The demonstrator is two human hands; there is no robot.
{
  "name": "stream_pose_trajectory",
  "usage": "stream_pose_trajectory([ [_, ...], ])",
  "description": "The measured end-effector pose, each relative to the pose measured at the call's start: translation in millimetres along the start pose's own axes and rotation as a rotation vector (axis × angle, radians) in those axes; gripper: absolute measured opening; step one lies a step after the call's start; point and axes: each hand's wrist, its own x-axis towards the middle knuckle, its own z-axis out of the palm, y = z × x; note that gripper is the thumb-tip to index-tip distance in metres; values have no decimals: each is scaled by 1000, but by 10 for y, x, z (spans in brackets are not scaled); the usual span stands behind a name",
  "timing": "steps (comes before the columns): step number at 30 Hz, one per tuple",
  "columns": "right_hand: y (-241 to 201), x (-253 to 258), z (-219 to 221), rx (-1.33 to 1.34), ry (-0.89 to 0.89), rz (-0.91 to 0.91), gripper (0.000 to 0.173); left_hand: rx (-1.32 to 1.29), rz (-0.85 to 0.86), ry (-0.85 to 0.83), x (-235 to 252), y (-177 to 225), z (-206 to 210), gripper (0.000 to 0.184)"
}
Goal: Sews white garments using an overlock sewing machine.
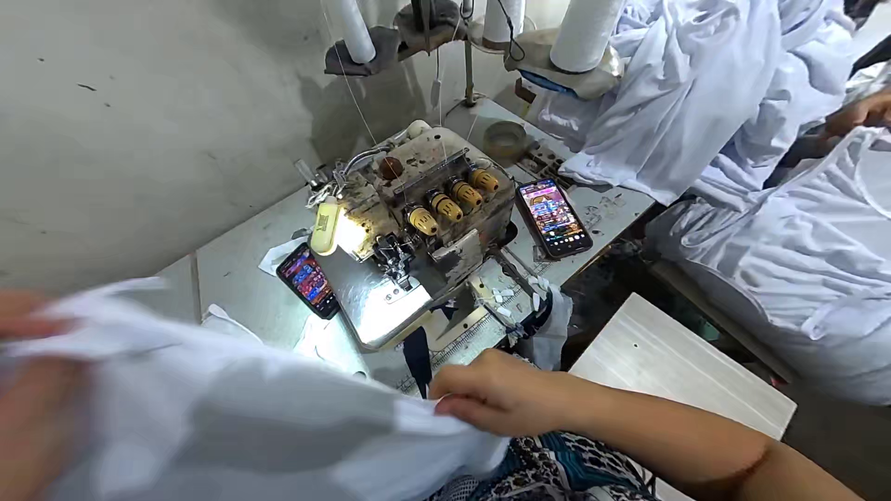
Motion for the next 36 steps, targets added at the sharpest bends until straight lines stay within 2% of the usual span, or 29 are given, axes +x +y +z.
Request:
stream_pose_trajectory([
  [2, 230, -243, -67, -18, -118, 283, 23, 63, 66, -81, 199, 561, 711, 20],
  [4, 361, -317, -93, 15, -96, 417, 29, 24, 99, -193, 188, 709, 1263, 20],
  [6, 363, -187, -55, 47, 68, 366, 48, -48, 129, -316, 110, 695, 1607, 18],
  [8, 351, 82, 3, 27, 194, 288, 60, -68, 135, -351, 69, 708, 1759, 14],
  [9, 350, 216, 29, 35, 233, 273, 57, -47, 132, -354, 69, 727, 1765, 12],
  [12, 398, 479, 69, 152, 307, 232, 25, -33, 56, -397, 106, 782, 1619, 10],
  [13, 414, 508, 56, 199, 311, 214, 21, -72, 11, -435, 115, 792, 1555, 12],
  [16, 435, 496, 19, 274, 280, 180, 18, -291, -98, -556, 114, 777, 1427, 19],
  [20, 438, 457, 66, 306, 286, 138, 19, -280, -86, -453, 132, 810, 1516, 12],
  [21, 434, 458, 79, 320, 297, 131, 22, -244, -72, -415, 145, 834, 1544, 9],
  [25, 366, 497, 60, 334, 346, 163, 53, -147, 5, -324, 174, 886, 1609, 10],
  [28, 343, 562, 6, 294, 390, 146, 46, -120, 16, -300, 159, 930, 1610, 11],
  [30, 333, 592, -61, 284, 364, 104, 35, -111, 18, -300, 145, 954, 1599, 9],
  [33, 312, 620, -180, 297, 253, 125, 13, -111, 27, -324, 131, 982, 1572, 7],
  [36, 279, 652, -308, 376, 122, 235, 7, -99, 39, -364, 125, 998, 1547, 9],
])
